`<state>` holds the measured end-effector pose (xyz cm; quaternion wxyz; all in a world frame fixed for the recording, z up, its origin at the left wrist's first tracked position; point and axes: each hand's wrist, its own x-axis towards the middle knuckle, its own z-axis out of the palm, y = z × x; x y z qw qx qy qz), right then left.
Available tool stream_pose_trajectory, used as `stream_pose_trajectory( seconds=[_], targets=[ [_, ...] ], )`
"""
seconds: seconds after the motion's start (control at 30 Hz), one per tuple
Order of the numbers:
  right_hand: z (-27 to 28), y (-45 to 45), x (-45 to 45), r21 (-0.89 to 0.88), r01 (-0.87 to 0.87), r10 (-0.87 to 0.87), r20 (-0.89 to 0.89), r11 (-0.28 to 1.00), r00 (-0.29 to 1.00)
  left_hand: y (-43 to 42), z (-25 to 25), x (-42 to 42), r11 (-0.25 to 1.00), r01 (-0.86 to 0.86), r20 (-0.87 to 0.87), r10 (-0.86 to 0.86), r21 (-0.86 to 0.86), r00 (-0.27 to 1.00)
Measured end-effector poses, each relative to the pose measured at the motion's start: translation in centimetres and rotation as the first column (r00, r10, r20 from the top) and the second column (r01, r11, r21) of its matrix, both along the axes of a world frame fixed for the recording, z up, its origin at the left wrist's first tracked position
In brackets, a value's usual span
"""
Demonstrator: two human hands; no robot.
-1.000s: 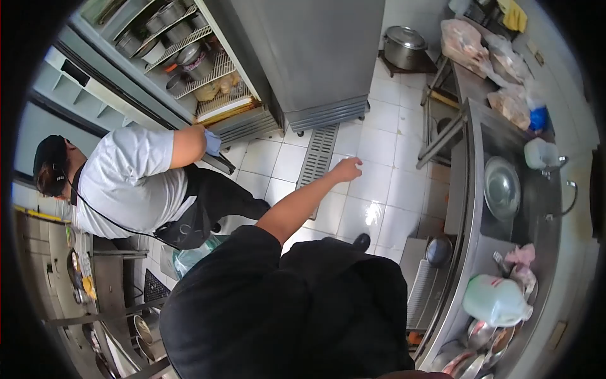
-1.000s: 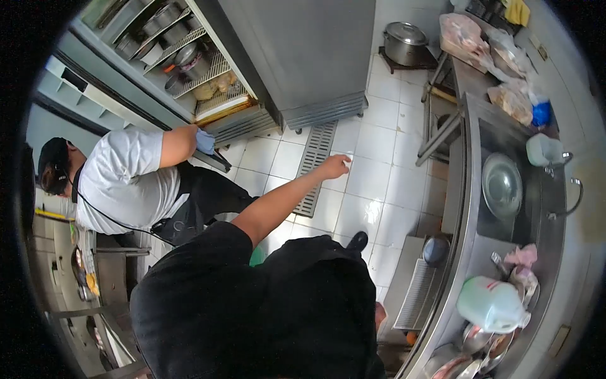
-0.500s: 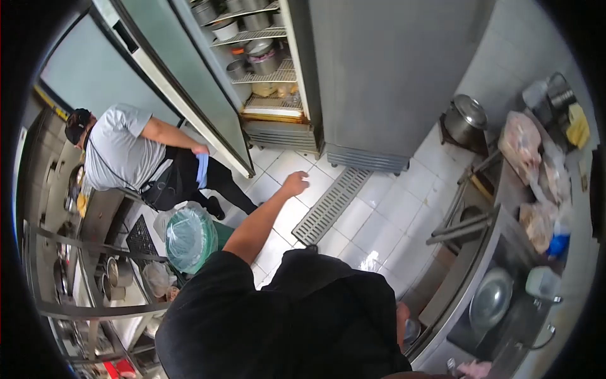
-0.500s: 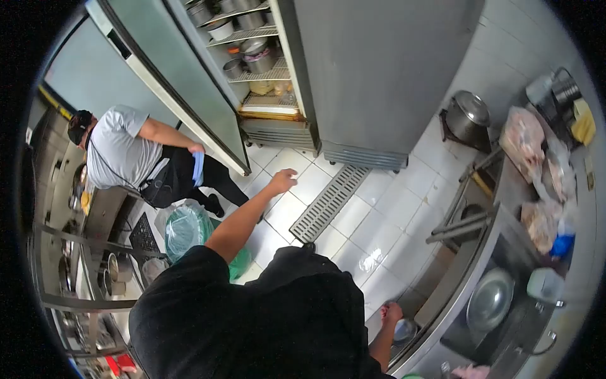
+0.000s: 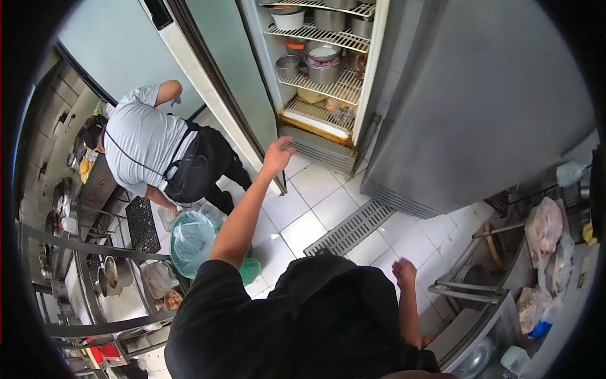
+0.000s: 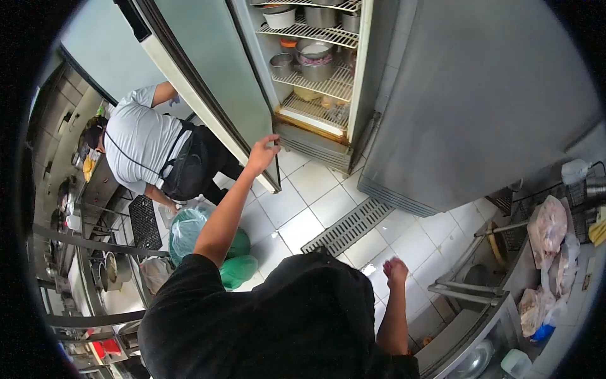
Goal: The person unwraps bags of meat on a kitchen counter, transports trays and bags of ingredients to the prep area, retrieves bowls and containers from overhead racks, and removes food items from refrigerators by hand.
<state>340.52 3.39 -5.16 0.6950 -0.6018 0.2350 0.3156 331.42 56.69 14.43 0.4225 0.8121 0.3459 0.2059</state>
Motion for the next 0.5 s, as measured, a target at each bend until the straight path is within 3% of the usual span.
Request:
stream_pose_trajectory(
  seconds=[0.07,0.1,0.17,0.23,0.3,0.5],
  targets=[
    [3.4,6.8,1.4,0.014,-0.133,0.132,0.049,0.991,0.99,0.8,2.7,0.5,0.988,-0.047,0.022,0.051,-0.145,0.998],
    [2.3,9.6,2.7,0.039,-0.226,0.223,0.08,0.973,0.972,2.4,1.5,0.6,0.997,-0.022,0.072,0.027,-0.068,0.997],
    [7.2,16.9,3.6,0.06,-0.303,0.3,0.058,0.951,0.952,3.0,1.8,0.4,0.996,-0.004,0.075,0.01,-0.09,0.997],
    [7.4,23.1,5.8,0.187,-0.405,0.393,0.1,0.895,0.914,2.7,1.8,0.3,0.99,0.007,0.104,0.008,-0.141,0.995],
    [9.7,29.5,7.4,0.19,-0.476,0.448,0.174,0.858,0.877,2.7,1.2,0.1,0.991,-0.023,0.083,0.035,-0.134,0.996],
    [17.3,45.7,13.7,0.208,-0.43,0.353,0.323,0.878,0.878,1.8,2.2,-1.3,0.985,-0.022,0.053,0.032,-0.173,0.998]
  ],
)
